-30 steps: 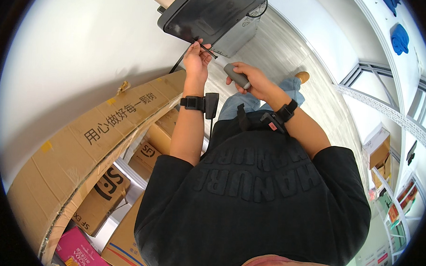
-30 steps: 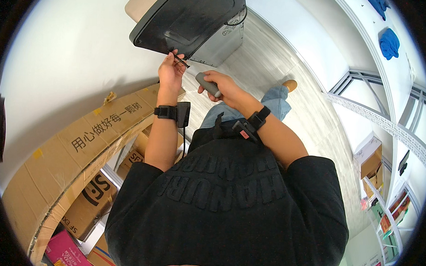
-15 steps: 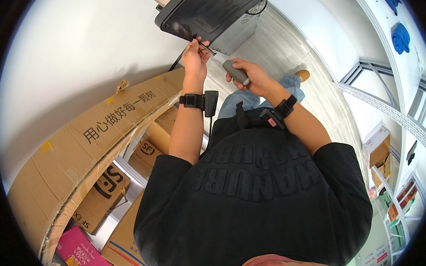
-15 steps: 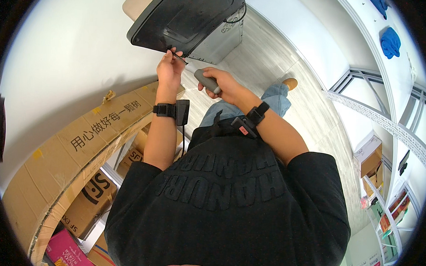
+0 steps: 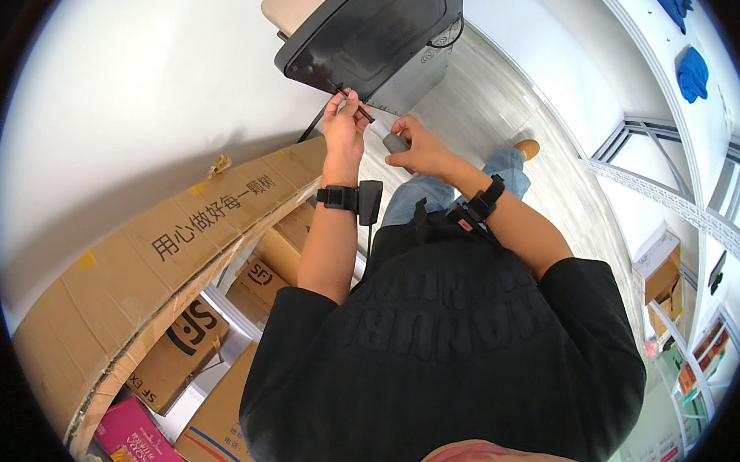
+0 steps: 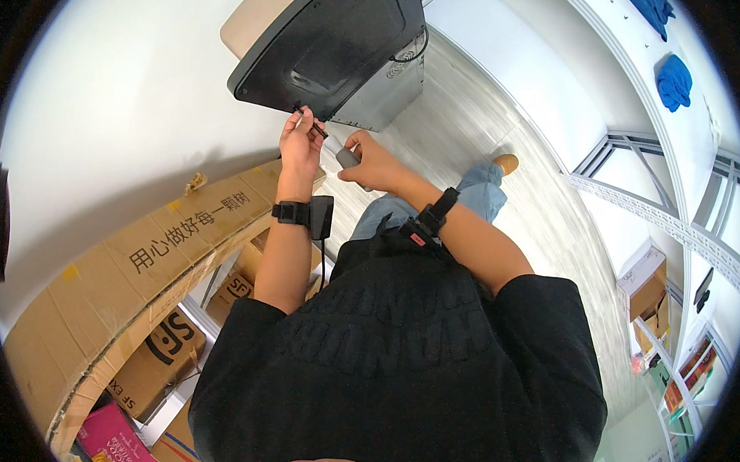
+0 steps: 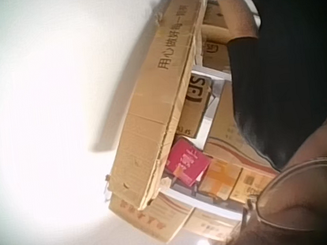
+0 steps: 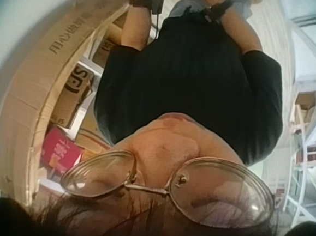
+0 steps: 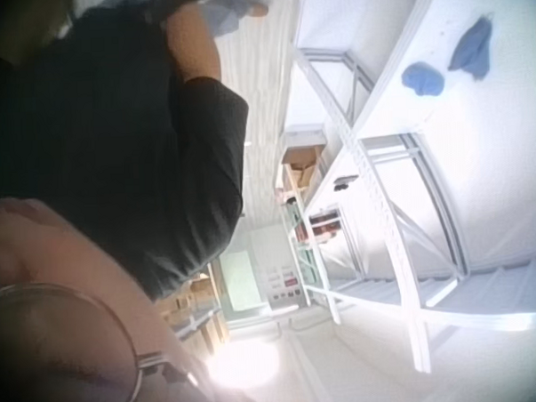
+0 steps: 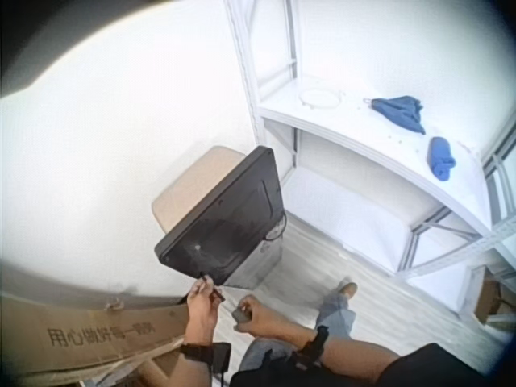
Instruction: The person uses a screwdriver to attach a screw to a metal shelf. They then wipe a beige and black electronic device with a blue cloth and place it on the shelf. Finally, they use the screwdriver to secure the device to the shelf with screws.
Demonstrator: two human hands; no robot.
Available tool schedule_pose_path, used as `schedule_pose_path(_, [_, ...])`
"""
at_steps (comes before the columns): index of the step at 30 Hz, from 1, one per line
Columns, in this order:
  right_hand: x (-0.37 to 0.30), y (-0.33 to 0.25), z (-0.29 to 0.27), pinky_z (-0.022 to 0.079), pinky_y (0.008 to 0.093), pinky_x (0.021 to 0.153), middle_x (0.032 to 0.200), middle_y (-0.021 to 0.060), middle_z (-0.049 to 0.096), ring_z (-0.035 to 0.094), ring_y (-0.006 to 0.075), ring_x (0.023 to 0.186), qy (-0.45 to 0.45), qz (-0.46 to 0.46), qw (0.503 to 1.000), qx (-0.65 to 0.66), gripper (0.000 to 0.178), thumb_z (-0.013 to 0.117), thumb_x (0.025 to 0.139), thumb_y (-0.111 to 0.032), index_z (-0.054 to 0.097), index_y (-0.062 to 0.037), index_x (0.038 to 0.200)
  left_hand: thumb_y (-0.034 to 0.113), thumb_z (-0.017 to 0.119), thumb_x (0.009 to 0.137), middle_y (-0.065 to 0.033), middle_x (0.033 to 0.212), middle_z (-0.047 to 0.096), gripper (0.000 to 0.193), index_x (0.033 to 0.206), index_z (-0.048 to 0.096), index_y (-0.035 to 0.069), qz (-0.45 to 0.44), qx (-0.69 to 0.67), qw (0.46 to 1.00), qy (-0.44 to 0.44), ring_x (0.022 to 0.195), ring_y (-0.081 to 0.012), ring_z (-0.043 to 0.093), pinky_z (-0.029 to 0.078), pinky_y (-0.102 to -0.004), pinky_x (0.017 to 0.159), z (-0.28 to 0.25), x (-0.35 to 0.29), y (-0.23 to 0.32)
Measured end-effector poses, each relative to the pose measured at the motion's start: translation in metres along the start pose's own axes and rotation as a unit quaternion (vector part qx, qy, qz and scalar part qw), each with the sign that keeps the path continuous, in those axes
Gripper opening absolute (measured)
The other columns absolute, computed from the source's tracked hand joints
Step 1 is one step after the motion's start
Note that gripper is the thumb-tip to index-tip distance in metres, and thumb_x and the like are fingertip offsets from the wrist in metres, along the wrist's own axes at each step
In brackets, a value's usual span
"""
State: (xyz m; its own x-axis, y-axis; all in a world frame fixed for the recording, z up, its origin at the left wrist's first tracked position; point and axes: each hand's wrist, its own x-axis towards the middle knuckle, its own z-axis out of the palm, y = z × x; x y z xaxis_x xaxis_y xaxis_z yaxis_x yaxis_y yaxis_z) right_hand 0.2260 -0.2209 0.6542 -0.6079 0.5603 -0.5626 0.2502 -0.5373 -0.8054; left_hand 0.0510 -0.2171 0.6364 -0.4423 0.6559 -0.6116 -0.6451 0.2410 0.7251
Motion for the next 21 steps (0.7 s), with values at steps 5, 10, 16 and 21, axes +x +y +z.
schedule_pose_path(5, [-0.002,0.001,0.008,0.047,0.0302,0.057,0.086,0.0051,0.057,0.058,0.015,0.073,0.004,0.044,0.997,0.068,0.053,0.07,0.079,-0.019,0.043,-0.0079,0.123,0.009,0.062,0.091,-0.0061,0.081,0.06,0.016,0.106,0.056,0.006,0.02,0.009,1.0,-0.005,0.064,-0.016,0.06,0.054,-0.0284,0.057,0.004,0.0,0.002])
schedule_pose_path(10, [-0.008,-0.006,-0.014,0.055,0.0347,0.06,0.098,0.0081,0.064,0.067,0.0206,0.078,-0.142,0.132,0.941,0.276,0.04,0.048,0.093,-0.028,0.044,-0.0105,0.128,0.008,0.058,0.092,-0.0078,0.083,0.062,0.017,0.109,0.056,0.006,0.026,0.019,0.999,0.009,0.066,-0.0171,0.062,0.055,-0.03,0.057,0.0,0.003,-0.001])
schedule_pose_path(16, [-0.003,-0.001,-0.006,0.056,0.0336,0.057,0.097,0.0107,0.057,0.063,0.019,0.075,-0.04,0.082,0.986,0.137,0.047,0.067,0.083,-0.014,0.044,-0.0053,0.124,0.009,0.06,0.092,-0.0081,0.084,0.062,0.017,0.107,0.056,0.005,0.029,0.012,0.999,-0.016,0.067,-0.0169,0.062,0.055,-0.0293,0.057,0.0,-0.002,0.001])
schedule_pose_path(21, [0.004,0.004,-0.002,0.056,0.0328,0.057,0.099,0.0116,0.054,0.06,0.018,0.081,-0.016,0.061,0.99,0.127,0.058,0.075,0.075,-0.007,0.044,-0.0026,0.123,0.01,0.064,0.089,-0.0069,0.079,0.062,0.016,0.102,0.056,0.005,0.05,0.057,0.997,-0.007,0.064,-0.0158,0.062,0.053,-0.0265,0.056,0.002,-0.003,-0.006])
